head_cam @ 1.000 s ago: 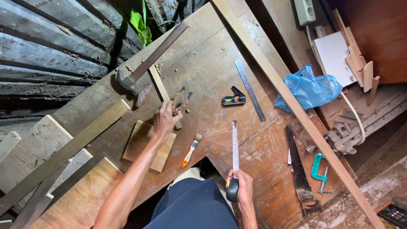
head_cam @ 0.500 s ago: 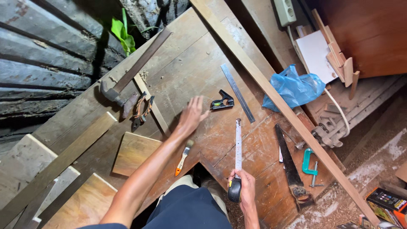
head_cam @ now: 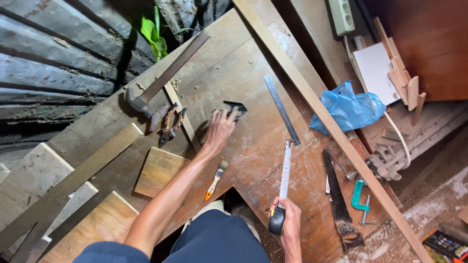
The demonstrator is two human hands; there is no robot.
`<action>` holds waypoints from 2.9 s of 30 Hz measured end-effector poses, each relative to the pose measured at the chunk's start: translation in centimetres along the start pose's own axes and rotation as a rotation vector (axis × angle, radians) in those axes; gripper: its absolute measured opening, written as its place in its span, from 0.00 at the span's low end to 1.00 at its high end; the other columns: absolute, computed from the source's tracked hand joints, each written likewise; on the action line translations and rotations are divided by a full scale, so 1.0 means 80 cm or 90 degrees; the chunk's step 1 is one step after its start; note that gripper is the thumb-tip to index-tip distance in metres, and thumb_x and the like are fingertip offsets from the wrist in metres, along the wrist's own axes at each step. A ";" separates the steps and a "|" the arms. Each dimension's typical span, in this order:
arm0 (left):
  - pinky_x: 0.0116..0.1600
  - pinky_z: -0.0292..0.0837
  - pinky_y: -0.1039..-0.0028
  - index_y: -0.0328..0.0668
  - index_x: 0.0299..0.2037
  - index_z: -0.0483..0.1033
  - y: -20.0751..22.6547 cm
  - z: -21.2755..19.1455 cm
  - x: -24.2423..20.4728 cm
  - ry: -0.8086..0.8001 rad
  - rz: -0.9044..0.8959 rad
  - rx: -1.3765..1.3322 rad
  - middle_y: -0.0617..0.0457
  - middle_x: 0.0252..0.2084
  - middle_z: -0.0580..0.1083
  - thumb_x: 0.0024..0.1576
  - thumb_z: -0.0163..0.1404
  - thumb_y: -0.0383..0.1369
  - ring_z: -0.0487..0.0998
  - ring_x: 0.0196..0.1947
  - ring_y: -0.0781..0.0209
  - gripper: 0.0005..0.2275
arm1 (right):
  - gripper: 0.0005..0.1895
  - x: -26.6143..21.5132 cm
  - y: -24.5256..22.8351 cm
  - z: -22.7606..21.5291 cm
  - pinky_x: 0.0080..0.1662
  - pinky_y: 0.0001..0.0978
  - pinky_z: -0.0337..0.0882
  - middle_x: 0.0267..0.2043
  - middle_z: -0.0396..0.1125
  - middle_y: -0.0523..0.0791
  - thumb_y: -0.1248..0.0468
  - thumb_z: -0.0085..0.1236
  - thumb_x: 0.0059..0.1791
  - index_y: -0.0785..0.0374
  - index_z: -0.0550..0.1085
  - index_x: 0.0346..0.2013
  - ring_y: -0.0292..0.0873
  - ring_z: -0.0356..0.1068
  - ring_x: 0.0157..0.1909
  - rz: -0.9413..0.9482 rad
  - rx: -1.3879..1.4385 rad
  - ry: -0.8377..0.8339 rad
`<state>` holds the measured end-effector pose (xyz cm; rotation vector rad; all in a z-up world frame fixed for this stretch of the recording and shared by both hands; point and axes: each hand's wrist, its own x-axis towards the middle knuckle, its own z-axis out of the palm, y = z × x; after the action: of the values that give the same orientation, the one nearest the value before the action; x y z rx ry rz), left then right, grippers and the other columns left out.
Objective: The person measures a small wooden board and a long wooden strip using a tape measure, then marks the strip with a marker. They secure the strip to the workbench with a clamp.
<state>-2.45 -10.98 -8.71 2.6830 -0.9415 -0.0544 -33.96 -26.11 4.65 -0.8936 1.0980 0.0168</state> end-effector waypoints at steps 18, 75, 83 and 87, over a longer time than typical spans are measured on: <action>0.71 0.64 0.56 0.36 0.62 0.69 0.045 0.032 0.072 -0.107 0.184 -0.147 0.38 0.66 0.67 0.54 0.47 0.21 0.65 0.68 0.41 0.23 | 0.14 0.002 -0.012 -0.002 0.26 0.30 0.68 0.23 0.68 0.48 0.62 0.47 0.52 0.72 0.74 0.31 0.39 0.68 0.21 0.006 -0.012 0.005; 0.39 0.78 0.62 0.34 0.33 0.80 0.535 0.216 -0.160 -0.541 0.004 -0.441 0.40 0.29 0.80 0.58 0.55 0.42 0.85 0.31 0.50 0.15 | 0.15 -0.114 0.126 -0.289 0.26 0.30 0.69 0.21 0.68 0.47 0.59 0.49 0.51 0.68 0.74 0.27 0.39 0.68 0.21 -0.023 0.317 0.246; 0.45 0.73 0.47 0.31 0.39 0.74 0.700 0.340 -0.090 -0.235 0.045 -0.152 0.30 0.37 0.75 0.59 0.55 0.50 0.77 0.39 0.30 0.23 | 0.15 -0.159 0.186 -0.398 0.25 0.32 0.68 0.20 0.68 0.48 0.59 0.48 0.50 0.68 0.74 0.28 0.41 0.68 0.21 0.024 0.334 0.326; 0.48 0.74 0.50 0.26 0.41 0.72 0.703 0.393 -0.080 -0.117 0.079 -0.125 0.32 0.41 0.75 0.52 0.57 0.47 0.78 0.43 0.34 0.24 | 0.15 -0.176 0.212 -0.439 0.25 0.33 0.68 0.21 0.68 0.49 0.59 0.48 0.51 0.69 0.72 0.29 0.42 0.68 0.22 0.064 0.402 0.349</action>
<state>-45.68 -57.07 -22.89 2.4657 -1.0942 -0.3533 -74.81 -31.38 -0.37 -0.2671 1.5349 -0.4916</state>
